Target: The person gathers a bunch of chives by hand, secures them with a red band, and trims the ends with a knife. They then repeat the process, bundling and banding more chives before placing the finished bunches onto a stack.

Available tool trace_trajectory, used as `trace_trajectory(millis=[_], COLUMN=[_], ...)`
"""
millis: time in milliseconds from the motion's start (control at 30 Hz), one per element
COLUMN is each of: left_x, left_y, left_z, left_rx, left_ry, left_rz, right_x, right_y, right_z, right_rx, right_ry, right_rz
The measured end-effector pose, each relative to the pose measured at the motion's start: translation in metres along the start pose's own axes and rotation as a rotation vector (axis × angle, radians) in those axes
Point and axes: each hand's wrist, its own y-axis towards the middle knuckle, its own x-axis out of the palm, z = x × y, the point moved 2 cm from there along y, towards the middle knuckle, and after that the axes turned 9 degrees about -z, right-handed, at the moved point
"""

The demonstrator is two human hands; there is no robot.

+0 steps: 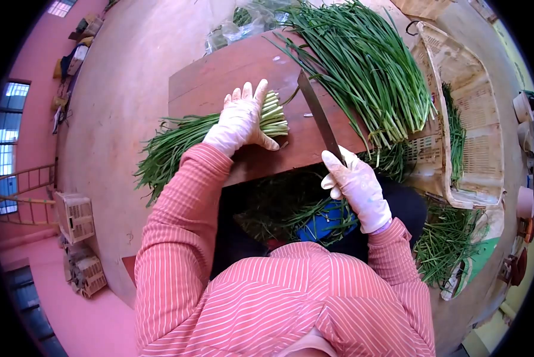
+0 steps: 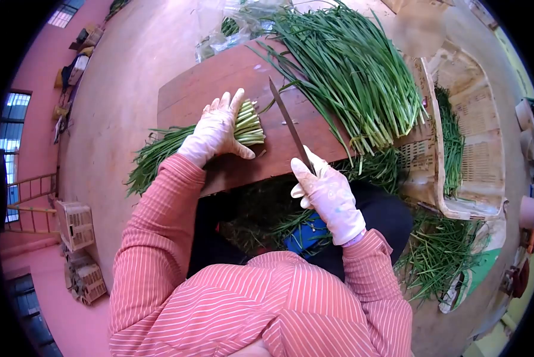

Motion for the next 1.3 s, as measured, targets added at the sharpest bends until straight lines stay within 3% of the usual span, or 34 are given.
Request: trace_trajectory(millis=[67,133,200,300,700,767,867,900,933,1000,1033,1067,1133,1233,1300], left_x=[0.002,0.001,0.002,0.012,0.016,0.007,-0.006,-0.016,-0.029,-0.051,-0.057,-0.055,-0.052,-0.019,-0.001], left_y=[0.002,0.001,0.0,0.003,0.005,-0.001,-0.012,-0.016,-0.021,-0.045,-0.05,-0.06,-0.082,-0.115,-0.138], left_z=[-0.002,-0.006,-0.004,-0.008,-0.008,-0.005,-0.02,-0.036,-0.051,-0.093,-0.119,-0.141,-0.174,-0.17,-0.13], left_rx=[-0.006,-0.001,-0.034,0.073,0.069,0.026,0.131,0.113,0.11,0.245,0.215,0.199,0.084,-0.082,-0.069], left_ry=[0.043,-0.148,-0.085,-0.076,-0.03,-0.072,-0.214,-0.392,-0.438,-1.056,-0.942,-0.943,-1.056,-1.151,-1.114], left_rz=[0.084,-0.045,0.011,0.129,0.191,0.011,0.057,-0.043,0.007,0.035,0.267,0.276,0.56,0.658,0.658], right_x=[-0.001,0.0,0.002,0.006,0.028,0.031,0.03,0.027,0.024,0.019,0.016,0.012,0.009,0.01,0.013], right_y=[0.0,0.002,0.004,0.005,0.012,0.015,0.016,0.016,0.017,0.012,0.012,0.012,0.015,0.02,0.025], right_z=[0.003,0.005,0.005,0.005,0.004,0.006,0.003,0.003,0.003,-0.005,-0.004,-0.004,0.0,0.003,0.007], right_rx=[0.002,0.017,0.026,0.038,-0.014,-0.026,-0.036,-0.07,-0.104,-0.111,-0.117,-0.125,-0.133,-0.065,-0.014], right_ry=[-0.016,-0.025,-0.036,-0.05,-0.055,-0.054,-0.059,-0.021,0.021,0.003,0.014,0.025,0.066,0.058,-0.001], right_rz=[0.025,0.028,0.022,0.004,-0.043,-0.036,-0.012,0.016,0.045,0.075,0.073,0.071,0.068,0.069,0.092])
